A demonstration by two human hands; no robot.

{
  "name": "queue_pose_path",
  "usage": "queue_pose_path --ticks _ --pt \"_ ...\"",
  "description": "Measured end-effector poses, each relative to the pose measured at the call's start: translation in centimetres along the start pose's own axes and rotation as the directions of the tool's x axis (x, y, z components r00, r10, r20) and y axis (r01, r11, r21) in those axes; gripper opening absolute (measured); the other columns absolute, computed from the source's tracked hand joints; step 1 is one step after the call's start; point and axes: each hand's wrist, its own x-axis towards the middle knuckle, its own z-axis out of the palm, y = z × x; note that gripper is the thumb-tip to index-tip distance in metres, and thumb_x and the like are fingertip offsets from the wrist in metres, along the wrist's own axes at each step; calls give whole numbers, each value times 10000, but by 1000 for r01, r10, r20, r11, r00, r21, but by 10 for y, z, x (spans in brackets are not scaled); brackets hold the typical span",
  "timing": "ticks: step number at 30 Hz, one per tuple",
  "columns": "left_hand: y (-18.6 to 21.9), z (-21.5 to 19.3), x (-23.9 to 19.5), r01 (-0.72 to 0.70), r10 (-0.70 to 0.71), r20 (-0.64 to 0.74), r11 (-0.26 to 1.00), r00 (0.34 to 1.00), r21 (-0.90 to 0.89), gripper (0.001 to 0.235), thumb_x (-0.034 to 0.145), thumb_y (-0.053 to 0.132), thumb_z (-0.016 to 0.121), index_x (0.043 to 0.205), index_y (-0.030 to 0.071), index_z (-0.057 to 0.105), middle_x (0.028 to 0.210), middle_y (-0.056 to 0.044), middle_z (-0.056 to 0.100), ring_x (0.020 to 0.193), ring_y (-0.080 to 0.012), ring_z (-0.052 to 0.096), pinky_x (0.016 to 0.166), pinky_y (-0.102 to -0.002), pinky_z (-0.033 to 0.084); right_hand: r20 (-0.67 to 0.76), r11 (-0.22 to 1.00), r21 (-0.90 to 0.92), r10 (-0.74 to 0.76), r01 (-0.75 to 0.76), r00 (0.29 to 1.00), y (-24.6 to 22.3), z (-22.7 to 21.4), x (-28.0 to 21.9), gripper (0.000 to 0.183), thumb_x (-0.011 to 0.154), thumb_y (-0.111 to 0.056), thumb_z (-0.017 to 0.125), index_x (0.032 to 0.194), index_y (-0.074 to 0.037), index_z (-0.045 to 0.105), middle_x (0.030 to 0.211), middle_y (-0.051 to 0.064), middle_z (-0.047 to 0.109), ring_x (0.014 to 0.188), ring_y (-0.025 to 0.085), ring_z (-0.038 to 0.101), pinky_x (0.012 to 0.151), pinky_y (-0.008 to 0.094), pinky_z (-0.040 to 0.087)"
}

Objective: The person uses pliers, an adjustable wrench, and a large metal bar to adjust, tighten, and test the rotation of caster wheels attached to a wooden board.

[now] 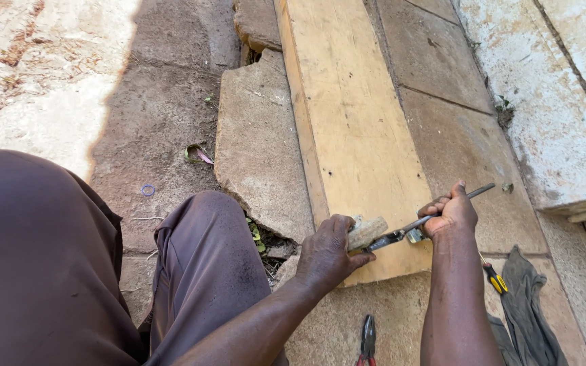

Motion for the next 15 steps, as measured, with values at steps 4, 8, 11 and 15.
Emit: queue_pose_path --ticks 4,8,11,15 --pt "-7 6 1 -18 18 -46 1000 999 7 729 742 532 894 1250 178 508 1088 -78 635 1120 -339 697 802 -571 628 24 999 -52 13 -12 1000 1 5 18 437 1110 -565 522 860 -216 442 686 -105 308 545 53 420 466 175 425" --pt "-9 1 8 -19 19 -22 1000 1000 -18 722 729 577 885 1222 196 520 1059 -55 632 1091 -328 702 774 -554 624 66 994 -89 67 -61 996 5 8 45 443 1109 -563 528 844 -216 452 688 -107 324 549 43 442 478 170 428" --pt "-9 0 8 -29 29 -17 999 999 -26 712 724 570 886 1212 193 529 1044 -59 635 1077 -335 704 762 -562 620 72 993 -95 81 -74 994 9 10 50 451 1110 -564 528 838 -214 448 683 -111 314 545 35 433 478 167 426" --pt "-11 5 10 -21 20 -43 1000 999 -22 711 726 568 890 1216 203 526 1036 -53 642 1071 -329 709 748 -556 616 68 991 -104 86 -78 994 6 13 42 451 1105 -577 535 842 -220 456 682 -115 314 546 29 432 477 166 425"
